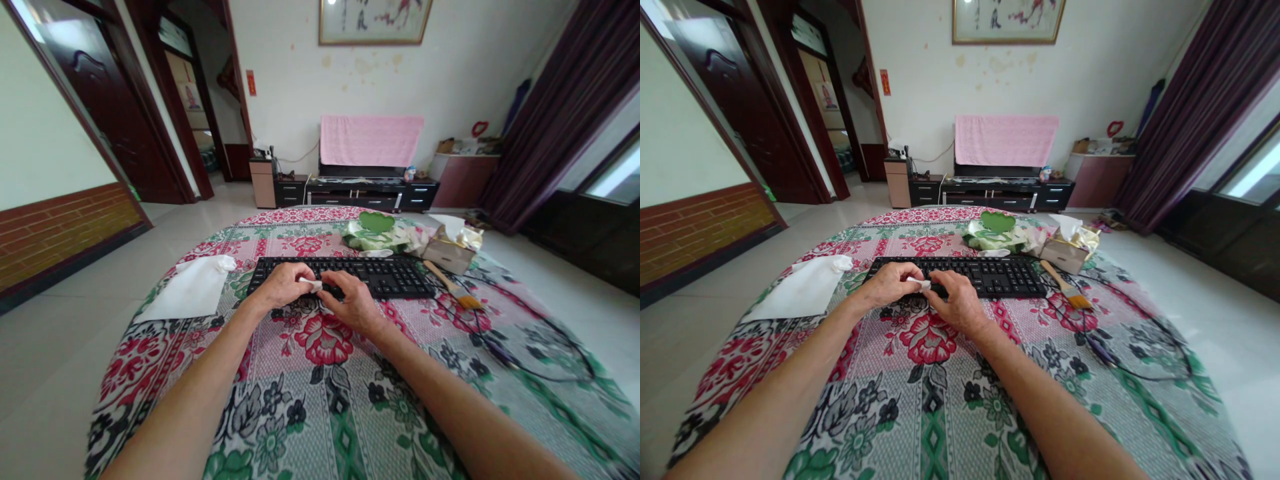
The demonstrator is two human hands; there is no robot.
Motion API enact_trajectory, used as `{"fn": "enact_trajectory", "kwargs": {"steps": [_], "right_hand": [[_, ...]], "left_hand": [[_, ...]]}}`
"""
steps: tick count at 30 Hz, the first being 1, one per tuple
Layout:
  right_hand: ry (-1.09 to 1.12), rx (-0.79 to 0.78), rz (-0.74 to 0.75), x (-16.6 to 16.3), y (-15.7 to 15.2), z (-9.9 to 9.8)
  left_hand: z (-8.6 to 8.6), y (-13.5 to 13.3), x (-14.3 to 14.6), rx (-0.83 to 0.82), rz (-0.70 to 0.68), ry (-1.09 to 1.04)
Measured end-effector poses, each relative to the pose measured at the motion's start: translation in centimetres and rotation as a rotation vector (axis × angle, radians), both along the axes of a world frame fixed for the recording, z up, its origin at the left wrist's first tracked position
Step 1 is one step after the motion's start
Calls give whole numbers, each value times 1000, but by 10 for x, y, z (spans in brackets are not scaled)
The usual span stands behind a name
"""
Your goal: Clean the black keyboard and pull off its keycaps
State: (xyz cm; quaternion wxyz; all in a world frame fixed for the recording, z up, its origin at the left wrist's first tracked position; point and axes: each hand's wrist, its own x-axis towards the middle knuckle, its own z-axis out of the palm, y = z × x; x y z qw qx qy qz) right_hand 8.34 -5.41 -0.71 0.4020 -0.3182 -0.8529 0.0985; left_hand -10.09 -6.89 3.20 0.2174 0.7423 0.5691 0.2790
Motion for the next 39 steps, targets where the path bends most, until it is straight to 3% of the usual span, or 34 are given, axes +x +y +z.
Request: {"fn": "enact_trajectory", "kwargs": {"steps": [3, 7, 10, 12, 15, 18, 29, 35, 39], "right_hand": [[39, -77, 18, -9, -4, 5], [30, -51, -109, 0, 7, 7], [32, 0, -163, 12, 18, 2], [-2, 14, -120, 14, 20, -1], [-126, 62, 17, 7, 14, -2], [-292, 112, 42, -2, 7, -1], [-320, 95, -186, 25, 12, 3], [-223, 140, 16, -2, 6, -2], [-323, 178, 18, -18, 0, -4]], "left_hand": [[-1, -1, 5, 0, -20, -69], [-1, 3, -5, 31, -16, -102], [-4, 5, -17, 168, 49, 120], [-6, 6, -23, 222, 26, 295], [-11, 5, -26, 204, 2, 468], [-15, 5, -26, 143, 13, 555], [-20, 8, -33, 131, 3, 549], [-21, 9, -39, 76, -28, 543], [-21, 10, -43, 24, -53, 532]]}}
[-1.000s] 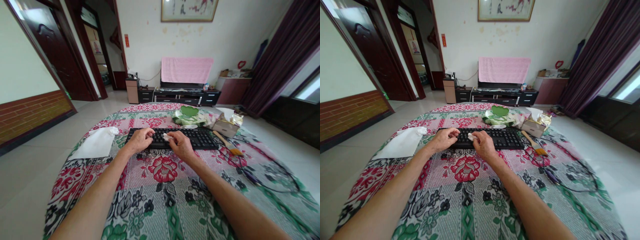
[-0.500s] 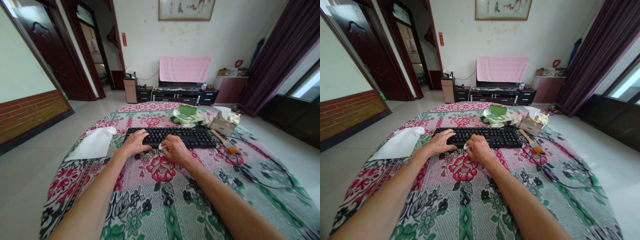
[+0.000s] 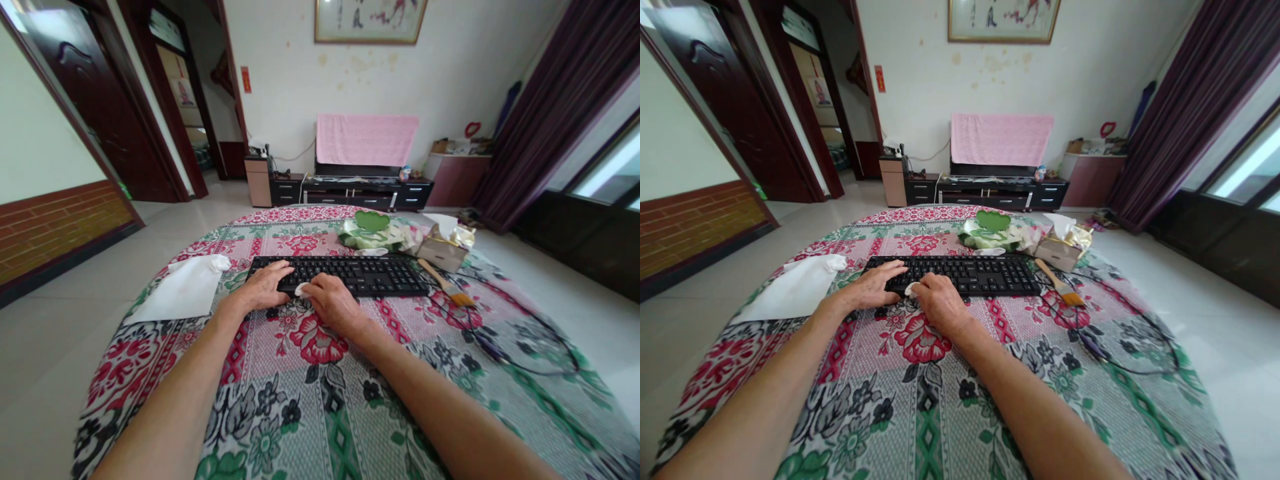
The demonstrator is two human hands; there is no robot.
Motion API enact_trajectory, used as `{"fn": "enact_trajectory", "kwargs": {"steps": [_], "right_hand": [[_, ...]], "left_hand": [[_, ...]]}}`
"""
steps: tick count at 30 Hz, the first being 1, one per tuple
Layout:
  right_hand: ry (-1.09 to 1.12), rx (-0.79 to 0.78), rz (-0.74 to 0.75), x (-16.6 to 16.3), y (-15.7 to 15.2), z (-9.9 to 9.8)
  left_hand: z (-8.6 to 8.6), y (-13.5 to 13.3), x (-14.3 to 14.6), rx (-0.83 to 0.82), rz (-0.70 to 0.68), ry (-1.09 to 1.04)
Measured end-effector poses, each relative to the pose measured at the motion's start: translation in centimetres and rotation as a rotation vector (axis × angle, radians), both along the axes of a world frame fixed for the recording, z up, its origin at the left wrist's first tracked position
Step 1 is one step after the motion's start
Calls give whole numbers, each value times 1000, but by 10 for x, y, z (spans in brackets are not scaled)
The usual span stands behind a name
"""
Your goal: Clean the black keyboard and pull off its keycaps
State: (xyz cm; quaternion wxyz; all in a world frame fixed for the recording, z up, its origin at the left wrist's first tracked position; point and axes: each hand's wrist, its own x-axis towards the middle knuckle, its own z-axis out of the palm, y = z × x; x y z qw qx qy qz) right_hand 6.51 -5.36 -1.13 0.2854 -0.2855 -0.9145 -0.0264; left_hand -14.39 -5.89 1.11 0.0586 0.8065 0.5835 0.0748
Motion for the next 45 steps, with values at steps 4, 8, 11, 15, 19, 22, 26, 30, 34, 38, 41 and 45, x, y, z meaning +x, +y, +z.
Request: {"fn": "enact_trajectory", "kwargs": {"steps": [4, 8, 11, 15, 19, 22, 26, 30, 34, 38, 41, 45], "right_hand": [[-55, -19, -89, 11, 2, 2], [-20, -78, -242, 34, 6, 4], [5, -83, -317, 43, 7, 3], [8, -70, -346, 47, 8, 2], [-25, -79, -468, 58, 12, 5], [-5, -88, -573, 64, 14, 10], [77, -77, -424, 56, 12, 10], [71, -65, -285, 45, 12, 4], [45, -60, -410, 59, 17, 2], [48, -77, -612, 79, 24, 5], [90, -78, -636, 83, 26, 5], [80, -75, -628, 83, 27, 3]], "left_hand": [[-2, 1, -2, -12, -7, -12], [-2, 1, -3, -8, -18, -16], [1, -1, -2, -7, -19, -15], [6, -4, 1, -10, -17, -9], [6, -4, 1, -17, -12, -5], [5, -3, 1, -15, -13, 1], [6, -4, 1, -19, -13, 3], [7, -5, 1, -23, -7, -1], [9, -6, 1, -35, -12, -4], [11, -7, 3, -33, -15, -20], [12, -8, 4, -26, -9, -26], [12, -8, 4, -11, -9, -40]]}}
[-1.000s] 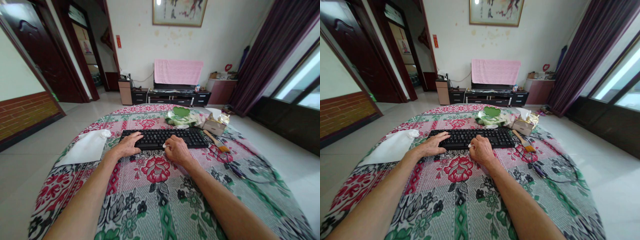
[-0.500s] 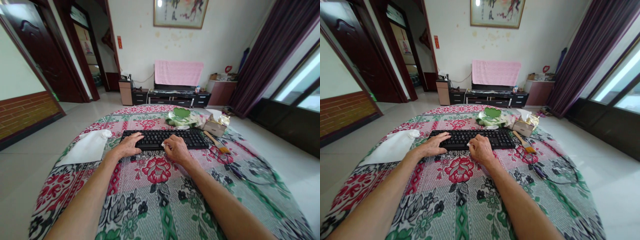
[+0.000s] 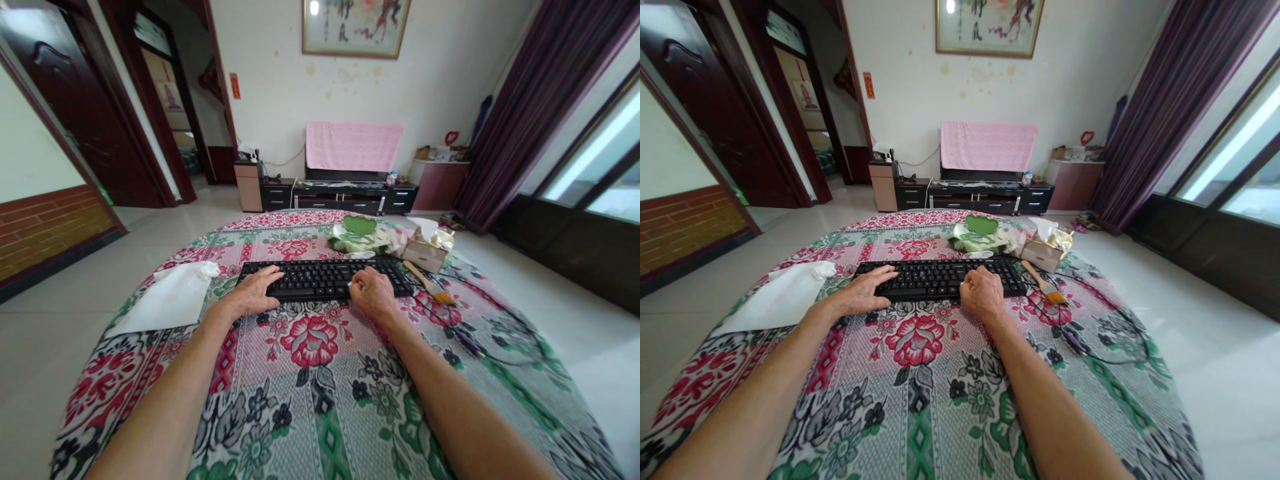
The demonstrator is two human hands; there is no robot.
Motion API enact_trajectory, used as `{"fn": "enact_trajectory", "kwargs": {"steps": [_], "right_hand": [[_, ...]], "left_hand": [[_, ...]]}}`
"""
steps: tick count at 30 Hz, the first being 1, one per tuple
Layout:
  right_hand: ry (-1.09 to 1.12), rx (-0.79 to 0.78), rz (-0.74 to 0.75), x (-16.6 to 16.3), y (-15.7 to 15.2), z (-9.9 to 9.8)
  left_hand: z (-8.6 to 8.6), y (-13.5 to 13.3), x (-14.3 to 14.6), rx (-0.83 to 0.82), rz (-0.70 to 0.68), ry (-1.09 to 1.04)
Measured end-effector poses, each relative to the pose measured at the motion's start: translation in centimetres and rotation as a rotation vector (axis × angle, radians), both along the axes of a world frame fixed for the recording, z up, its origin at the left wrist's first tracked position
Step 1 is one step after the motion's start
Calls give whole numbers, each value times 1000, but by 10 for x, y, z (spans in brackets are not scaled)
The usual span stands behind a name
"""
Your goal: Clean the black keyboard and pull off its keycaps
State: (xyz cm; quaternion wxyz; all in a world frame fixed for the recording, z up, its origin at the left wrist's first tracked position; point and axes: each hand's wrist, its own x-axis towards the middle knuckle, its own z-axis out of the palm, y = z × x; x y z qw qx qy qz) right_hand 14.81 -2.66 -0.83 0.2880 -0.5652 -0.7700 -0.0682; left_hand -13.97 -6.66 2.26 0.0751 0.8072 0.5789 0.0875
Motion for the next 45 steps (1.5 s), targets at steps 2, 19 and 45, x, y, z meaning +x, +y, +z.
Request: {"fn": "enact_trajectory", "kwargs": {"steps": [2, 19, 45], "right_hand": [[-13, -27, -70, 3, 0, 2], [55, 43, 481, -32, -9, -4], [-159, 15, 656, -107, -12, 8]], "left_hand": [[0, 0, 0, -1, -4, 0], [-17, 19, -37, 340, 484, -137], [-36, 20, -54, 372, 575, -233]]}}
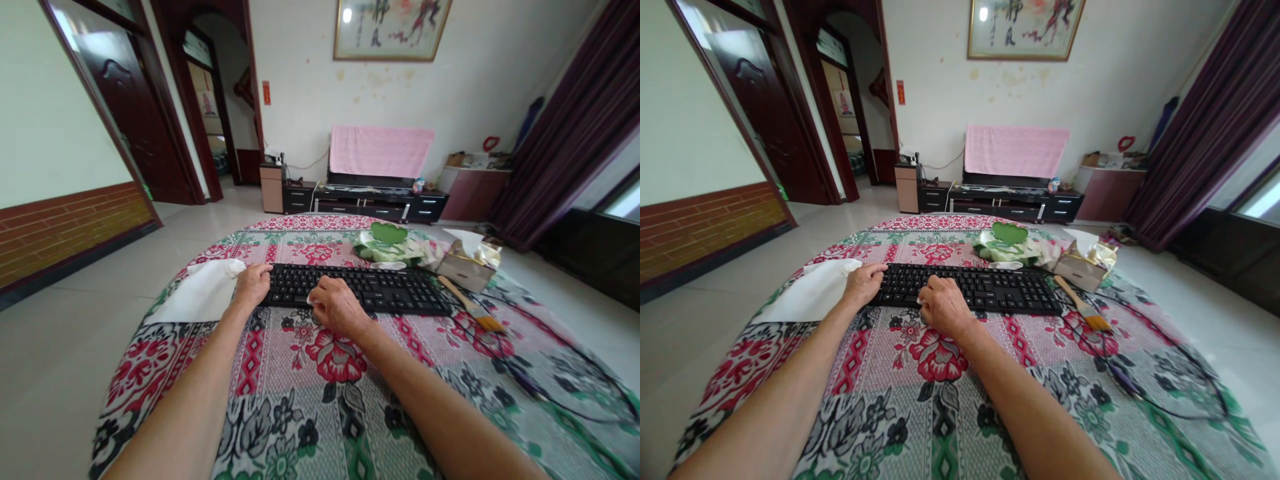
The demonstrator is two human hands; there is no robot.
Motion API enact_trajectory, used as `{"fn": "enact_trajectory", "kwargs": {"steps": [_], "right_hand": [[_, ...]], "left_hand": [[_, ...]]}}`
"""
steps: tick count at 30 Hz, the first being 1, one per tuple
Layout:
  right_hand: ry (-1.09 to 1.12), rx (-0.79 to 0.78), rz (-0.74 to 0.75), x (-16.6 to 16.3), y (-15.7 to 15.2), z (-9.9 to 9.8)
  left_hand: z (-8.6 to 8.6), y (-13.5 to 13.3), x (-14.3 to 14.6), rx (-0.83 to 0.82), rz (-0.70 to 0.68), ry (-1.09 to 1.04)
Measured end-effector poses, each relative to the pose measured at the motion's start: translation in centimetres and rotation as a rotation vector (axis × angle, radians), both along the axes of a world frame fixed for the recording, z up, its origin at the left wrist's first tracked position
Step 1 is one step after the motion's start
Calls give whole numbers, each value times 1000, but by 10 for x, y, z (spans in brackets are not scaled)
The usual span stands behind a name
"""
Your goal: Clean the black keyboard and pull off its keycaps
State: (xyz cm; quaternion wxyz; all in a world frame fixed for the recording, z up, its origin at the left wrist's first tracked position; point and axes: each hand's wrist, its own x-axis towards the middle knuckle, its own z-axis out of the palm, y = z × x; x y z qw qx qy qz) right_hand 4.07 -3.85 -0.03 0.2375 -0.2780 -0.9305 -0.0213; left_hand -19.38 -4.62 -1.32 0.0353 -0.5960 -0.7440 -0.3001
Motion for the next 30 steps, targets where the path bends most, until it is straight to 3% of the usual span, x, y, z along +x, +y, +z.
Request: {"fn": "enact_trajectory", "kwargs": {"steps": [4, 8, 12, 19, 22, 30], "right_hand": [[50, -27, -45, 7, 1, 0], [106, -12, 31, -10, -3, 0], [46, 17, 29, -29, -8, -2], [-14, -25, -43, -23, -7, 1], [1, -5, -6, -32, -9, 6], [-80, 10, 33, -64, -15, 9]], "left_hand": [[0, 0, -1, 7, 2, -14], [0, 0, -4, -3, -22, -35], [-1, 2, -9, -6, -44, -71], [-6, 6, -17, -15, -61, -217], [-7, 7, -19, -45, -38, -268], [-2, 4, -21, -91, -19, -226]]}}
